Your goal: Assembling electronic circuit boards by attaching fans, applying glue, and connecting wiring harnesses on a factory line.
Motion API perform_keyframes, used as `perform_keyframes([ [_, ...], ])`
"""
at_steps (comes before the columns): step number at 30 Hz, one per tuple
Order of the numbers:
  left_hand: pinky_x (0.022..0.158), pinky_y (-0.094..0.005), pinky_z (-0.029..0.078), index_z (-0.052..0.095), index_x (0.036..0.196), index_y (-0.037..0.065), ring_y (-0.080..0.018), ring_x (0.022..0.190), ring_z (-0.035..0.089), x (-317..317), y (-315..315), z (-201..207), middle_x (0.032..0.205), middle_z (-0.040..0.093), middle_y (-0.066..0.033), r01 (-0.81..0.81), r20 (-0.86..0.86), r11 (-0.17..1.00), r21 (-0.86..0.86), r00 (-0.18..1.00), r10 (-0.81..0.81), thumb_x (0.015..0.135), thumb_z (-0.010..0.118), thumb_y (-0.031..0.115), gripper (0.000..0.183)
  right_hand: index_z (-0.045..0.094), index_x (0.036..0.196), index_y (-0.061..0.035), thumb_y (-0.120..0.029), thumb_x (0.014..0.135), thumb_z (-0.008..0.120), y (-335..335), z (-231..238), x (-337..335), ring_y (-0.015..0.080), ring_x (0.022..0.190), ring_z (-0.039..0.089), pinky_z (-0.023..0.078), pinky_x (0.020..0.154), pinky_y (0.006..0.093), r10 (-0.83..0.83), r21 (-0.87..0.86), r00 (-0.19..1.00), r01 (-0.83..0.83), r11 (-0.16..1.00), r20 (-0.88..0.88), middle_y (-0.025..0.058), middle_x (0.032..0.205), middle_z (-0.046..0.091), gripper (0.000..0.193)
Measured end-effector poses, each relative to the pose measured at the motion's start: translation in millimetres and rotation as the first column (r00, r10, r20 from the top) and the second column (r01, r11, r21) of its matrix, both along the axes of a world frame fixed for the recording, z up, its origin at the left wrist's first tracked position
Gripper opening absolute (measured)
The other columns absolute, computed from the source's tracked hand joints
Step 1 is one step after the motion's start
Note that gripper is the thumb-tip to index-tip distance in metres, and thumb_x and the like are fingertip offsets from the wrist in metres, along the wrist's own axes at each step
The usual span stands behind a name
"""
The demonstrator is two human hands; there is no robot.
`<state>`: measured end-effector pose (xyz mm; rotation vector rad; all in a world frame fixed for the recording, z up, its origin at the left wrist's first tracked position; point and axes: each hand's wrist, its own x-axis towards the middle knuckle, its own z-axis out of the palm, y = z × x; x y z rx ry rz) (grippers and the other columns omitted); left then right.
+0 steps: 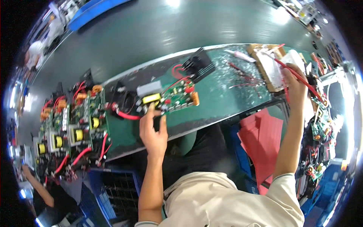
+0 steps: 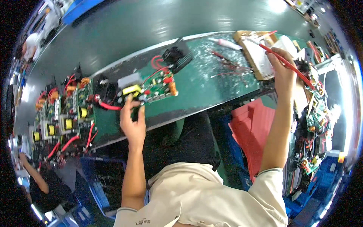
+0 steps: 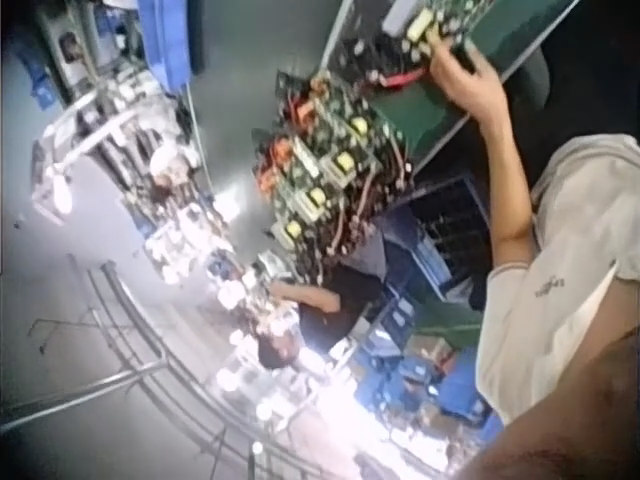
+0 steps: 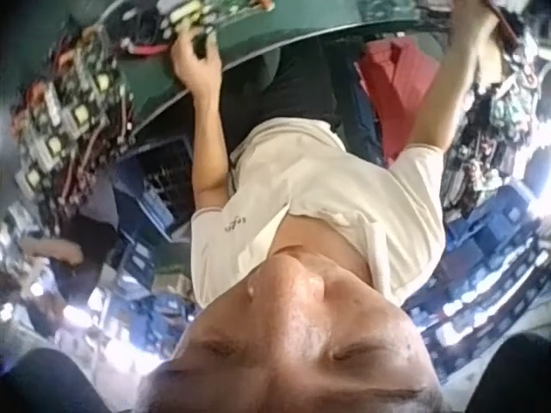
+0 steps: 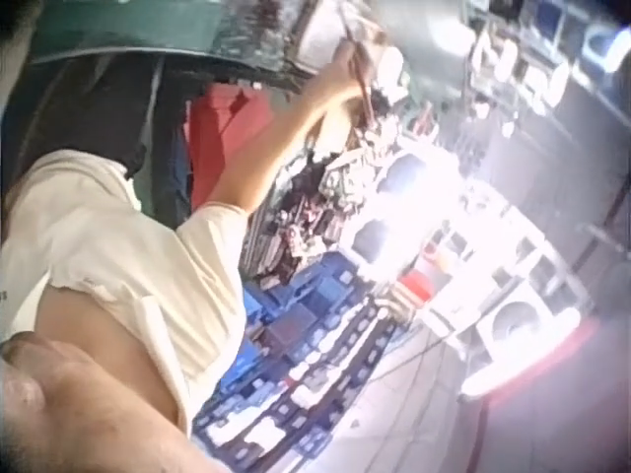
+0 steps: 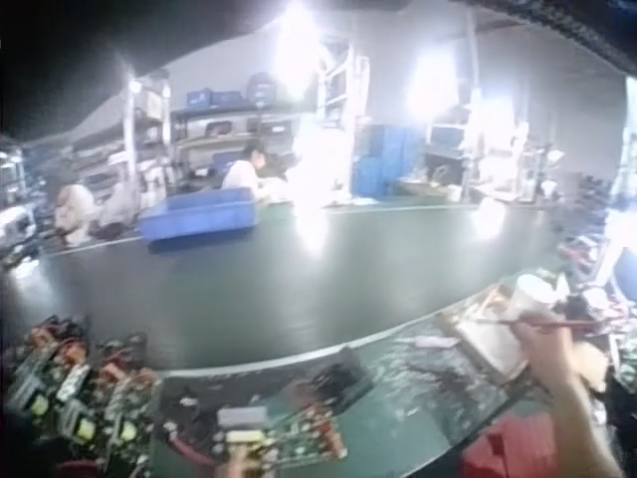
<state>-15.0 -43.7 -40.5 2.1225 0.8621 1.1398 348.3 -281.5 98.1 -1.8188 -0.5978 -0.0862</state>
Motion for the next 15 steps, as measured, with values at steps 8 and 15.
perform_keyframes([
  [8, 0.084, -0.0409, 0.048, 0.059, 0.132, 0.008, -0.0292, 0.09, 0.059, -1, 2, -2, 0.094, 0.064, -0.0084, -0.034, 0.008, 0.997, 0.069, 0.999, 0.034, 0.08, 0.07, -0.003, 0.055, 0.066, 0.107, 0.0047, 0.004, 0.089, 0.067, 70, 10, -173, 0.0122, 0.093, 0.064, 0.051, 0.081, 0.0232, 0.458, -0.114, 0.875, -0.477, 0.871, -0.158, 0.0096, 0.106, 0.068, 0.018],
  [15, 0.087, -0.042, 0.046, 0.057, 0.134, 0.01, -0.0284, 0.092, 0.058, 0, 2, 0, 0.094, 0.062, -0.007, -0.003, -0.048, 0.991, 0.137, 0.999, 0.01, 0.081, 0.071, 0.002, 0.056, 0.067, 0.102, 0.0023, 0.008, 0.084, 0.068, 80, -10, -196, 0.0147, 0.089, 0.065, 0.053, 0.079, 0.027, 0.605, -0.302, 0.771, -0.539, 0.786, 0.199, 0.0084, 0.097, 0.067, 0.019],
])
